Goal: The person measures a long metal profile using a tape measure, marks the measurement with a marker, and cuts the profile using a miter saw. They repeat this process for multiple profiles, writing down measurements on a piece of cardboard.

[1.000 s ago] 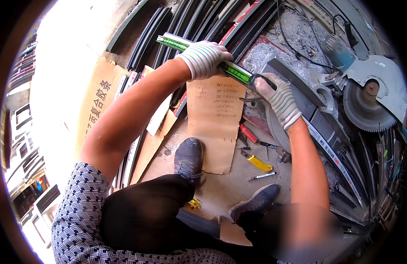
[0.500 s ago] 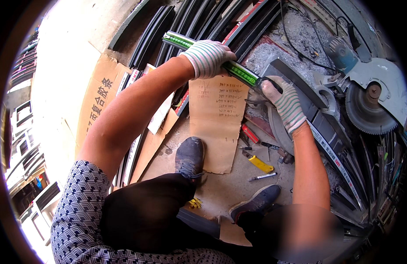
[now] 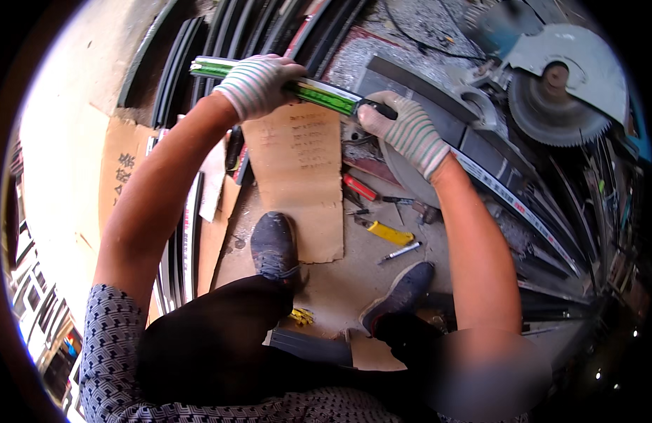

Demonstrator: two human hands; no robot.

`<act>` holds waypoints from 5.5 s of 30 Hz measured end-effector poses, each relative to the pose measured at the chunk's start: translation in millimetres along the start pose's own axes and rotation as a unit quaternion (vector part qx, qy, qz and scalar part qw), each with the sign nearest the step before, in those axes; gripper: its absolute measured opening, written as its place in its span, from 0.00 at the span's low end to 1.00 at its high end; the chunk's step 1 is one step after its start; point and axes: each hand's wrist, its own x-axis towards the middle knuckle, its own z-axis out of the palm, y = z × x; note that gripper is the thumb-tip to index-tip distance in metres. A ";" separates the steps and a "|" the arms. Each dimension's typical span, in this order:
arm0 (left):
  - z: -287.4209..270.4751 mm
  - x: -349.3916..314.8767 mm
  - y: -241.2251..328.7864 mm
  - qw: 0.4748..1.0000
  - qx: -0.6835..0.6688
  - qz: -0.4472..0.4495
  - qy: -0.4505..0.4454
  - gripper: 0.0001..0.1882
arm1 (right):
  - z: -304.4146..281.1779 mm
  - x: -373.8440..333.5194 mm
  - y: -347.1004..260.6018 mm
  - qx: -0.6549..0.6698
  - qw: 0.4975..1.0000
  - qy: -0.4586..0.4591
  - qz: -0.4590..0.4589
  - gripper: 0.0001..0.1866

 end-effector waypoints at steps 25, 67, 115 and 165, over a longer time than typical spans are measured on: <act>2.3 2.7 3.1 0.999 -0.051 0.016 0.013 0.25 | -104.9 -112.6 71.1 -0.152 0.982 0.069 0.093 0.22; 1.3 4.2 7.8 0.998 -0.064 0.004 0.003 0.26 | -120.4 -104.3 62.0 -0.340 0.882 0.056 0.322 0.29; -0.8 5.9 13.7 0.998 -0.057 -0.020 -0.019 0.24 | -107.3 -96.2 51.7 -0.469 0.833 0.065 0.286 0.22; 81.6 51.8 301.8 0.988 -0.036 -0.107 0.107 0.41 | -115.1 -90.3 67.2 -0.454 0.840 0.039 0.294 0.24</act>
